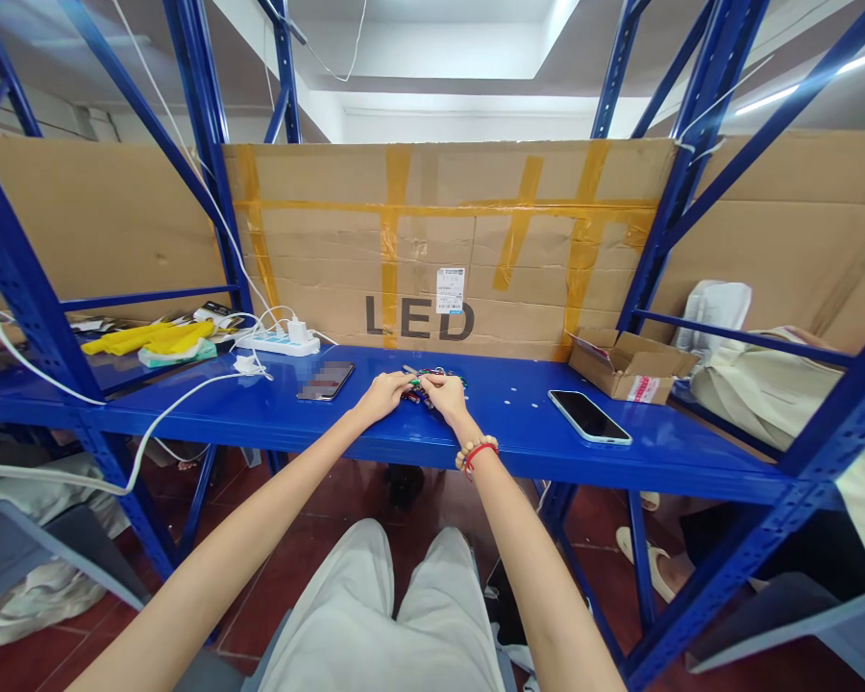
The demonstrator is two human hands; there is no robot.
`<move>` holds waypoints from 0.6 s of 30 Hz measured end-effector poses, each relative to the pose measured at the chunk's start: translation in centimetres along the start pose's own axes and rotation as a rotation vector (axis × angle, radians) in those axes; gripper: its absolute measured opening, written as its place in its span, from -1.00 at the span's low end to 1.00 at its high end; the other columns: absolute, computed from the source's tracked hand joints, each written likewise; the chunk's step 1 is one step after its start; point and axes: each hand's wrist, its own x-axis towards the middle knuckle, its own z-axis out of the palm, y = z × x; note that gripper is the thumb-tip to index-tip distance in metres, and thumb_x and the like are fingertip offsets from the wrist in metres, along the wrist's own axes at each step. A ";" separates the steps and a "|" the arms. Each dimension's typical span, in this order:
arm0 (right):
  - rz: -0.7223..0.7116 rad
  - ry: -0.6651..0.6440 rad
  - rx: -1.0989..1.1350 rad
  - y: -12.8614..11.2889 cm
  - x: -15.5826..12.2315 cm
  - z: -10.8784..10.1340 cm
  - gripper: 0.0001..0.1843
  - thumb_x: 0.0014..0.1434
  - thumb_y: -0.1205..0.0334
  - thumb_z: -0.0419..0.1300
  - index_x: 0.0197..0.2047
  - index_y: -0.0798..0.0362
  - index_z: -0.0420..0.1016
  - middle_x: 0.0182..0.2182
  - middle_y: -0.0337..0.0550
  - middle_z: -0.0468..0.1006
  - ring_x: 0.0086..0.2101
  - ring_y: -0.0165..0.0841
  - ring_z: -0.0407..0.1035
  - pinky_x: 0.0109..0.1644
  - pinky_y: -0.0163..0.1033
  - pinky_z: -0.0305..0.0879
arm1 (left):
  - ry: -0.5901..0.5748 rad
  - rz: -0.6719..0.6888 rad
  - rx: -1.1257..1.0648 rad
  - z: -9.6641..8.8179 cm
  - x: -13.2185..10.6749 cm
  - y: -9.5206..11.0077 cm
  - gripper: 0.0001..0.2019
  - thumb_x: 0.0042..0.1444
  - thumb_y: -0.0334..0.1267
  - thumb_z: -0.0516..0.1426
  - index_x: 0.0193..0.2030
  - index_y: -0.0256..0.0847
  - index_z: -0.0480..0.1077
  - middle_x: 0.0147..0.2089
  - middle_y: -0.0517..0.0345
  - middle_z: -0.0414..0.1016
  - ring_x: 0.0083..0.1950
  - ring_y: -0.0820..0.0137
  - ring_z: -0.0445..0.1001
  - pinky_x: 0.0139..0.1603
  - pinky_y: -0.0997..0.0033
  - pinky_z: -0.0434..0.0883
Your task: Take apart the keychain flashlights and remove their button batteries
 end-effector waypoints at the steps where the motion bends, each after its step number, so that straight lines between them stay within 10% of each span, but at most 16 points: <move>1: -0.002 0.000 0.000 0.0 0.0 0.0 -0.77 -0.01 0.25 0.20 -0.28 0.12 0.61 -0.34 -0.12 0.62 -0.27 -0.23 0.49 -0.17 -0.21 0.39 | 0.009 -0.005 -0.022 0.0 0.0 -0.1 -0.68 0.15 -0.41 -0.03 -0.03 -0.17 0.43 -0.11 0.04 0.52 -0.12 0.35 0.47 -0.08 0.42 0.36; 8: -0.007 0.048 -0.036 0.0 0.2 0.0 -0.78 0.00 0.23 0.20 -0.29 0.09 0.61 -0.26 -0.12 0.61 -0.19 -0.24 0.48 -0.07 -0.22 0.36 | -0.070 -0.045 -0.224 -0.2 0.1 -0.3 -0.59 0.25 -0.24 -0.16 -0.43 -0.25 0.44 -0.50 0.18 0.45 -0.45 0.44 0.39 -0.27 0.48 0.35; 18: 0.047 0.141 -0.238 -0.4 -0.1 -0.4 -0.79 0.03 0.17 0.19 -0.31 0.03 0.62 -0.31 -0.06 0.61 -0.20 -0.17 0.47 -0.12 -0.15 0.34 | 0.003 -0.125 0.069 -0.1 -0.1 -0.1 -0.75 0.20 -0.30 -0.03 -0.09 -0.10 0.42 -0.08 0.09 0.37 -0.04 0.31 0.30 -0.04 0.32 0.27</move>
